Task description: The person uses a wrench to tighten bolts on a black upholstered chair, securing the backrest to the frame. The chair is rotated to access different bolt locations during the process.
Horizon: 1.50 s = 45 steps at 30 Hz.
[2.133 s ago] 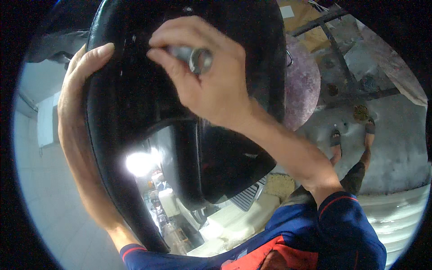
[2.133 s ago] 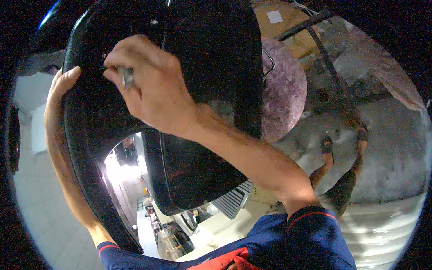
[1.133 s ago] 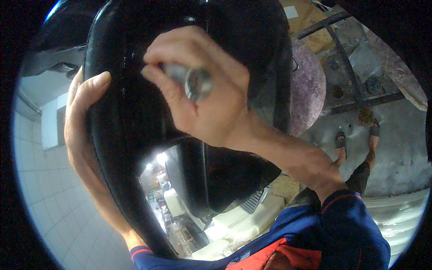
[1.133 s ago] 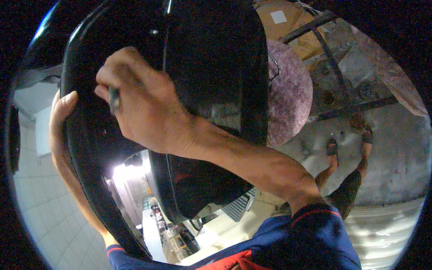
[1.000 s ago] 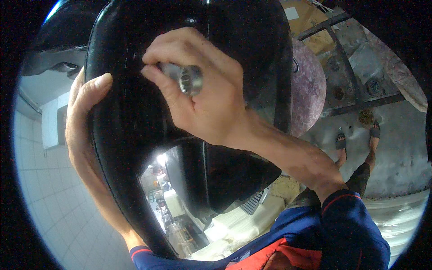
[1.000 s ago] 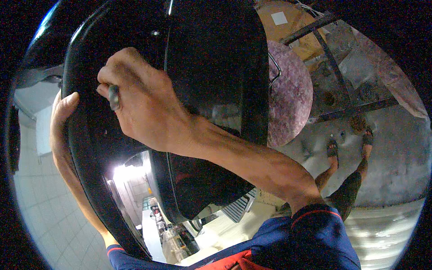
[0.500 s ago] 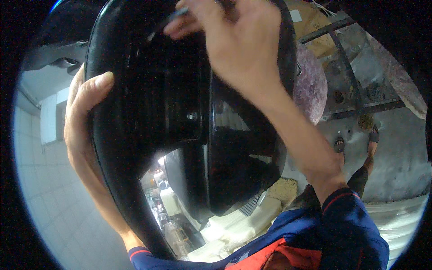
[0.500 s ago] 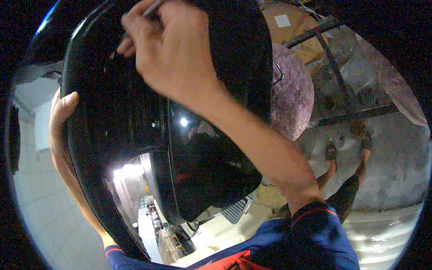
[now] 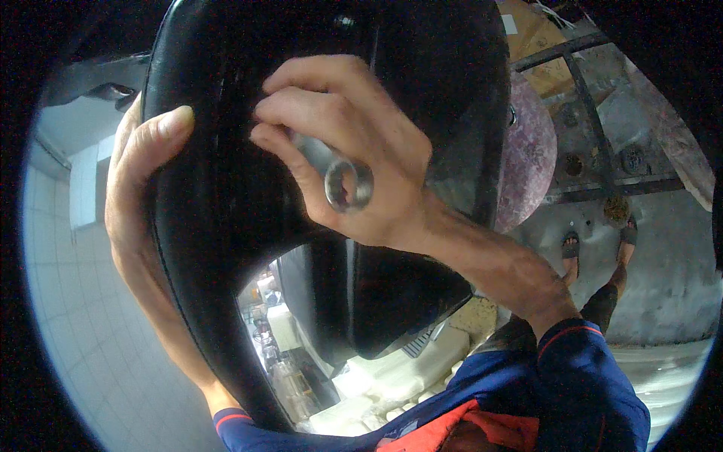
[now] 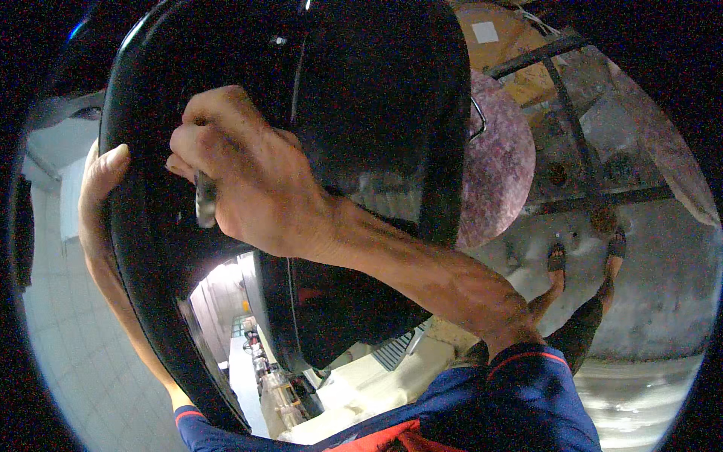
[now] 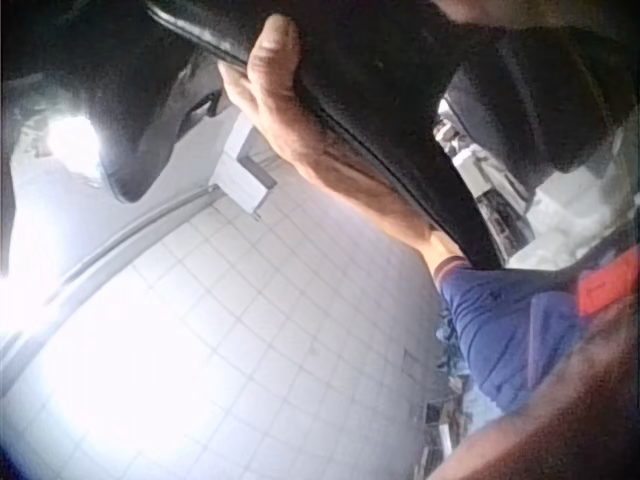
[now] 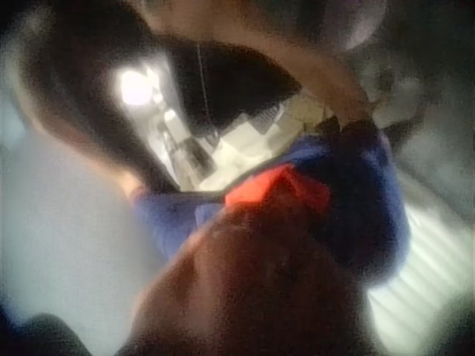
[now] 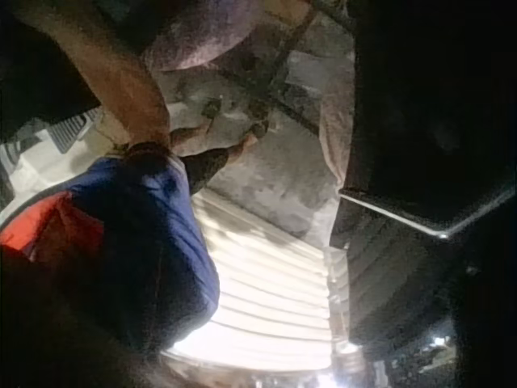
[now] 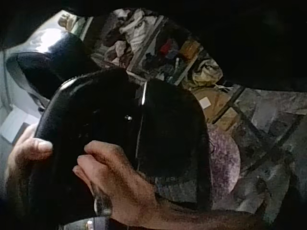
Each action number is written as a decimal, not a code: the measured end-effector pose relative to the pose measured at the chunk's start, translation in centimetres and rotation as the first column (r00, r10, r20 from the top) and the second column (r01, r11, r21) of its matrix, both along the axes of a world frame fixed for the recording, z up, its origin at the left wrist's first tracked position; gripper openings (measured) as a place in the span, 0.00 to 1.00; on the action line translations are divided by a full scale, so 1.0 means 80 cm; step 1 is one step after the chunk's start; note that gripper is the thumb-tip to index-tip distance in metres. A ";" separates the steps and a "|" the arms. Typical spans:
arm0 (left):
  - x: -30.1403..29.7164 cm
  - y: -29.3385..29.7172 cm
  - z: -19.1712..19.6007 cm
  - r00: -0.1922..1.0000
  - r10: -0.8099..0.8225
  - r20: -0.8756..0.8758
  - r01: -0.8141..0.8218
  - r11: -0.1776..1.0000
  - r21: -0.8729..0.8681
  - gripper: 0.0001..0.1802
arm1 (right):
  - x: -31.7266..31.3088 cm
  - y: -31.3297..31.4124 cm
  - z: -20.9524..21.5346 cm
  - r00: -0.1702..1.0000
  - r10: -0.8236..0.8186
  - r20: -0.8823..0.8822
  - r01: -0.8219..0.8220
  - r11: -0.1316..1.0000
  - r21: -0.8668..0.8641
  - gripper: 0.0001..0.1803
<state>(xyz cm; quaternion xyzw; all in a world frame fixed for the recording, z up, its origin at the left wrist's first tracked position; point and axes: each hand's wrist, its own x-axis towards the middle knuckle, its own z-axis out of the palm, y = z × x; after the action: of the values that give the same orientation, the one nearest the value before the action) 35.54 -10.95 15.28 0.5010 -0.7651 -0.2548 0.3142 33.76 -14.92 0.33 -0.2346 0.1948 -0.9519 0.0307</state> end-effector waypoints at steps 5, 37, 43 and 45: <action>0.012 -0.010 0.002 0.999 -0.032 -0.019 0.032 0.999 -0.020 0.30 | -0.005 0.004 0.000 1.000 0.004 -0.010 -0.004 1.000 0.007 0.18; 0.040 -0.008 0.037 0.984 0.127 0.122 -0.141 0.984 0.112 0.32 | -0.001 -0.062 -0.011 0.946 -0.277 -0.167 0.242 0.949 -0.202 0.12; 0.073 -0.032 0.003 0.996 0.090 0.012 -0.091 0.984 0.152 0.33 | -0.073 -0.064 -0.031 0.889 0.458 0.011 -0.453 0.883 -0.119 0.16; 0.073 -0.019 0.013 0.992 0.122 0.039 -0.127 0.979 0.160 0.33 | -0.067 -0.052 -0.034 0.866 0.499 0.043 -0.492 0.863 -0.114 0.16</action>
<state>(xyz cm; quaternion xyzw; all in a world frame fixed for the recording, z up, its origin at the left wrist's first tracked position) 41.41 -12.48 16.31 0.5754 -0.7134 -0.2887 0.2767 28.39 -19.09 -2.40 -0.2443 0.0795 -0.9282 0.2693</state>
